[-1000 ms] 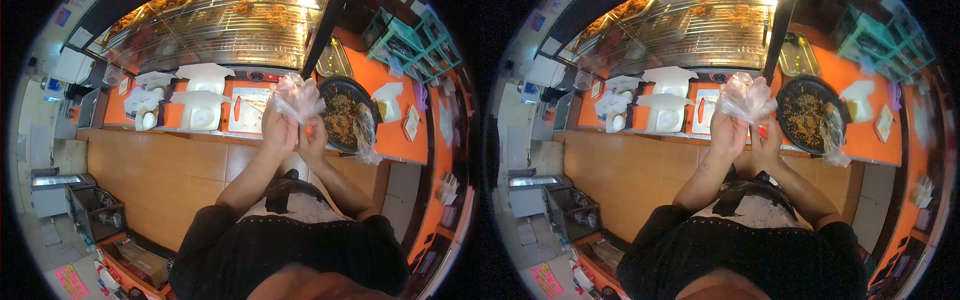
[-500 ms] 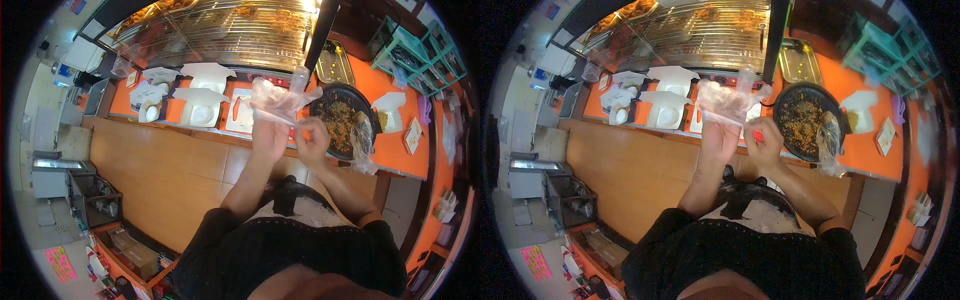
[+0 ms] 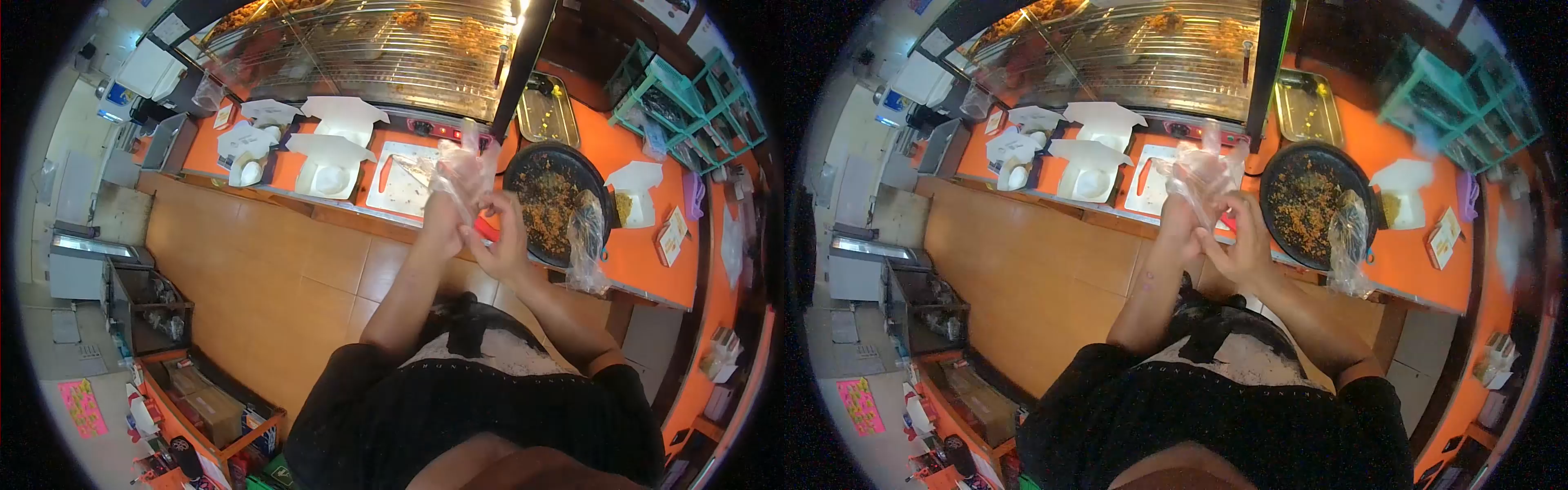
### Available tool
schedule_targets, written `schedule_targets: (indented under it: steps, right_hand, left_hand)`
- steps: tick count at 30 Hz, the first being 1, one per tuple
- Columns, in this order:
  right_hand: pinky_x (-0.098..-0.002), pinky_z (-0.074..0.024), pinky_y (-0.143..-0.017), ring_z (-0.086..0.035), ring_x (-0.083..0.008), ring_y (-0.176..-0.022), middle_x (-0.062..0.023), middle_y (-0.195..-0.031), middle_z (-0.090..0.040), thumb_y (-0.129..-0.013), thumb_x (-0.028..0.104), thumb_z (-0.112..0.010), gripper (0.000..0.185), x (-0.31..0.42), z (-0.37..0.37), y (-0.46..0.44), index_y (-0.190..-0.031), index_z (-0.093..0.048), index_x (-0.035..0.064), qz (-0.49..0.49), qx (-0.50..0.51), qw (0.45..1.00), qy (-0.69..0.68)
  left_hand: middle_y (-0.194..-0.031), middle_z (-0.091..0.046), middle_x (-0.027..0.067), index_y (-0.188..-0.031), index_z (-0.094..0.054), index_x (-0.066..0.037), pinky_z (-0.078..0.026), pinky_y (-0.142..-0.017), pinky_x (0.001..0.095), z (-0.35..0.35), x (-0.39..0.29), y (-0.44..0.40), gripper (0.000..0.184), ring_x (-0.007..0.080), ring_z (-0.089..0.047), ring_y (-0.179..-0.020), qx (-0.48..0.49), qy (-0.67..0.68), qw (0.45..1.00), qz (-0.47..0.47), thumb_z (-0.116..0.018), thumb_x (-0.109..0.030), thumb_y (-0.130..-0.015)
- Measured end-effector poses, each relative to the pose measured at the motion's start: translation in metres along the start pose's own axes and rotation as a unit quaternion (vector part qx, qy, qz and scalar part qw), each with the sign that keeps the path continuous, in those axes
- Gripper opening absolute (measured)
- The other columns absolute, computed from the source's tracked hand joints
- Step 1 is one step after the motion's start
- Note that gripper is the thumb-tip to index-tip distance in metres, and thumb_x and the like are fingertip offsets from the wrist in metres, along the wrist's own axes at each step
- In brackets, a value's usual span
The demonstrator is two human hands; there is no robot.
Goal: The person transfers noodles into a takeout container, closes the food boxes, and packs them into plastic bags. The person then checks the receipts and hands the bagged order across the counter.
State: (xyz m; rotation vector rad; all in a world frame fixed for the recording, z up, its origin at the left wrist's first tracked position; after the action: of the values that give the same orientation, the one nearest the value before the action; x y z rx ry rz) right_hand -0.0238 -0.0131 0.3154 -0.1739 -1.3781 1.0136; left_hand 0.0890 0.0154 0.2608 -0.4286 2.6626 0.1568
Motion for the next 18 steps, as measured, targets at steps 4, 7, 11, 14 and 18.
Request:
schedule_targets:
  steps: [4, 7, 11, 14, 18]
  right_hand:
    - [-0.0391, -0.0483, -0.068, -0.060, -0.0337, -0.077, -0.0144, -0.084, -0.059, -0.085, 0.004, -0.068, 0.011, -0.020, -0.001, 0.011, -0.087, -0.058, 0.0009, 0.000, 0.119, 0.990, 0.072]
    - [-0.0393, -0.0474, -0.067, -0.060, -0.0341, -0.077, -0.0152, -0.083, -0.058, -0.086, 0.003, -0.068, 0.010, -0.018, -0.001, 0.028, -0.087, -0.058, 0.0002, -0.062, 0.115, 0.990, 0.052]
    - [-0.0371, -0.0471, -0.065, -0.060, -0.0302, -0.072, -0.0140, -0.080, -0.058, -0.085, -0.001, -0.067, 0.009, -0.011, -0.001, 0.032, -0.088, -0.059, -0.0004, -0.019, 0.072, 0.997, 0.003]
    - [-0.0337, -0.0480, -0.067, -0.060, -0.0250, -0.070, -0.0123, -0.078, -0.058, -0.085, -0.003, -0.067, 0.009, -0.027, -0.005, 0.032, -0.089, -0.059, -0.0006, -0.101, 0.108, 0.989, -0.029]
    - [-0.0282, -0.0482, -0.072, -0.058, -0.0153, -0.073, -0.0064, -0.076, -0.057, -0.089, -0.004, -0.065, 0.009, -0.041, -0.015, 0.045, -0.094, -0.057, -0.0006, -0.169, 0.095, 0.976, -0.098]
  left_hand:
    - [-0.122, -0.061, 0.0094, -0.137, -0.048, -0.004, -0.053, -0.090, 0.0375, -0.003, 0.008, 0.018, 0.049, 0.0218, -0.061, -0.105, -0.121, -0.193, 0.974, -0.004, -0.042, -0.042, -0.108]
    - [-0.118, -0.062, 0.0090, -0.132, -0.050, -0.005, -0.052, -0.093, 0.0368, 0.006, 0.010, 0.024, 0.045, 0.0225, -0.062, -0.106, -0.116, -0.036, 0.986, -0.114, -0.042, -0.042, -0.108]
    - [-0.153, -0.041, 0.0066, -0.155, -0.034, -0.019, -0.047, -0.102, 0.0428, -0.001, 0.007, 0.026, 0.055, 0.0231, -0.048, -0.130, -0.023, 0.026, 0.991, -0.127, -0.043, -0.042, -0.106]
    - [-0.160, -0.031, 0.0024, -0.160, -0.025, -0.021, -0.047, -0.095, 0.0411, 0.023, 0.015, 0.027, 0.061, 0.0221, -0.044, -0.133, 0.018, 0.098, 0.989, -0.113, -0.045, -0.034, -0.104]
    - [-0.115, -0.052, 0.0027, -0.135, -0.047, -0.012, -0.046, -0.079, 0.0350, 0.037, 0.023, 0.024, 0.035, 0.0169, -0.052, -0.099, -0.069, 0.071, 0.985, -0.141, -0.046, -0.025, -0.103]
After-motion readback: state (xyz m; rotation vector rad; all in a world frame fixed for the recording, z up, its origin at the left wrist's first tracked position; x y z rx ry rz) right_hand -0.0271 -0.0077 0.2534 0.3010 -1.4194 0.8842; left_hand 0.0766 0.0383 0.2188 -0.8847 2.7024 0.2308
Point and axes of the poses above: each hand's wrist, its own y-axis away from the middle knuckle, its own z-axis out of the back of the hand, x = y × z, the point moved 5 cm from there along -y, towards the middle knuckle
